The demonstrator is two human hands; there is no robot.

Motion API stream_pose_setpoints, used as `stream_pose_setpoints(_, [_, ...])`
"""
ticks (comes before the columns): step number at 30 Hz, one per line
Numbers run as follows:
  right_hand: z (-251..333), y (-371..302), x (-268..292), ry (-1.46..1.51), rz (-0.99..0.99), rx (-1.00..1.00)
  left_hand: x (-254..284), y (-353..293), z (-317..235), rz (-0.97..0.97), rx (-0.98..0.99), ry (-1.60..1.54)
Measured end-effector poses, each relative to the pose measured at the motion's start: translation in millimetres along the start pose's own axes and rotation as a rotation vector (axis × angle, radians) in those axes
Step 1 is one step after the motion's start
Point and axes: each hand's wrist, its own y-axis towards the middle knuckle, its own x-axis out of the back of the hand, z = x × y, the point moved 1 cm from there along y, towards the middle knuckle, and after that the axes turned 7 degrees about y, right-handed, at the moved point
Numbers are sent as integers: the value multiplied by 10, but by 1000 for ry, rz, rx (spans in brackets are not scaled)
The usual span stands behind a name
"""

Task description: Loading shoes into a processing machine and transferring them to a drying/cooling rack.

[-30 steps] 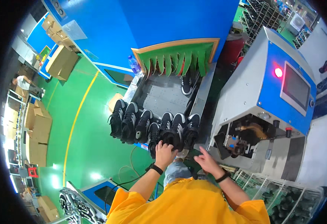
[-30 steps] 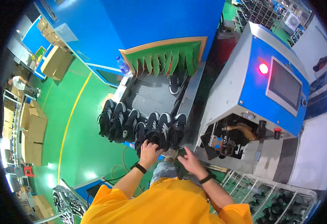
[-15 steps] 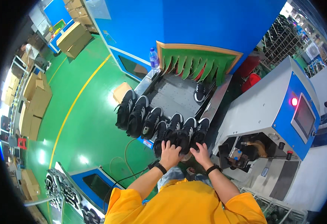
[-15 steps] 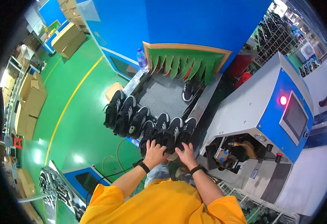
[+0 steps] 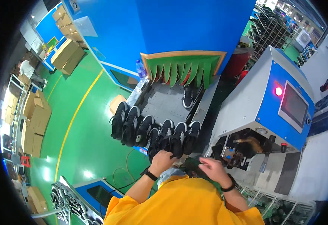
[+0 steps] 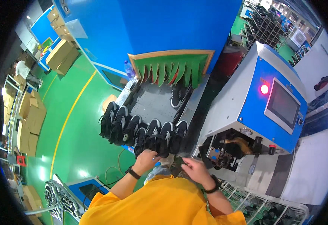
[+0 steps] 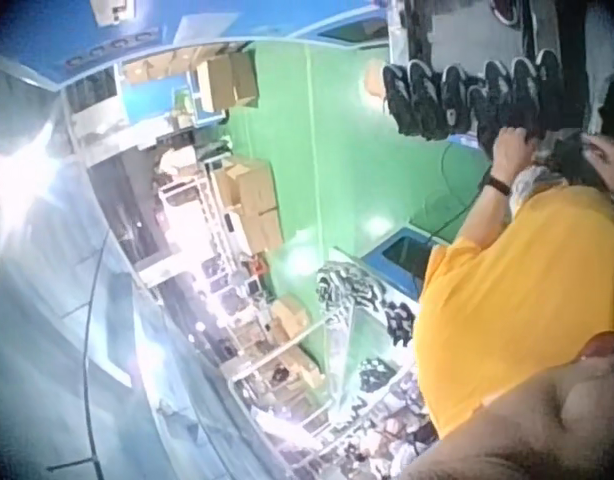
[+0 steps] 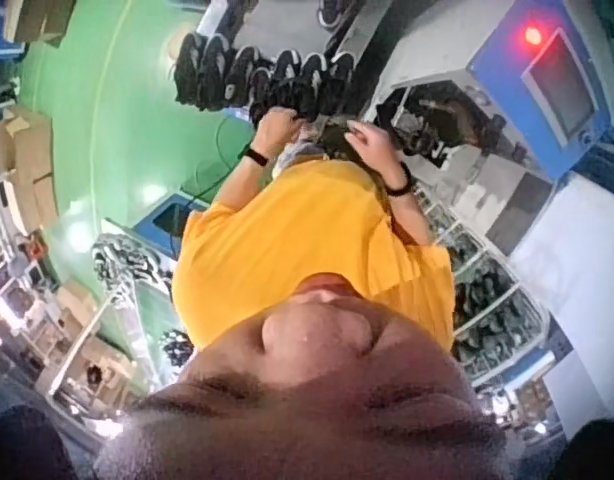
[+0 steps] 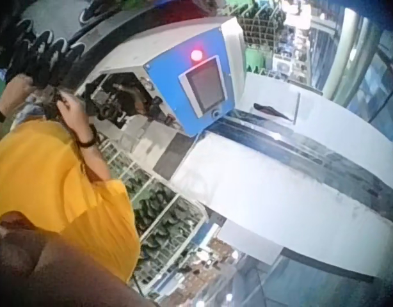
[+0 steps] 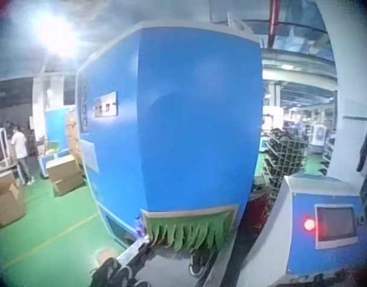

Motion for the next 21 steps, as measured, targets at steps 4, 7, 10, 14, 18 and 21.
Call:
stream_pose_setpoints(4, [758,-160,704,-359,-508,438,474,442,-39,17,44,-300])
stream_pose_setpoints(7, [1035,-20,1052,-710,-1082,660,598,1215,-15,30,-52,-499])
stream_pose_setpoints(10, [1294,524,1215,-1053,-1067,450,613,2121,76,205,-35,-915])
stream_pose_setpoints(14, [933,705,1245,-1251,-1137,425,297,3632,725,-31,-307,-347])
stream_pose_setpoints(18, [865,553,1197,-1296,-1188,374,727,4810,1313,-98,143,77])
stream_pose_setpoints(21, [863,322,1191,-1399,-1102,228,636,5293,1609,-190,173,368])
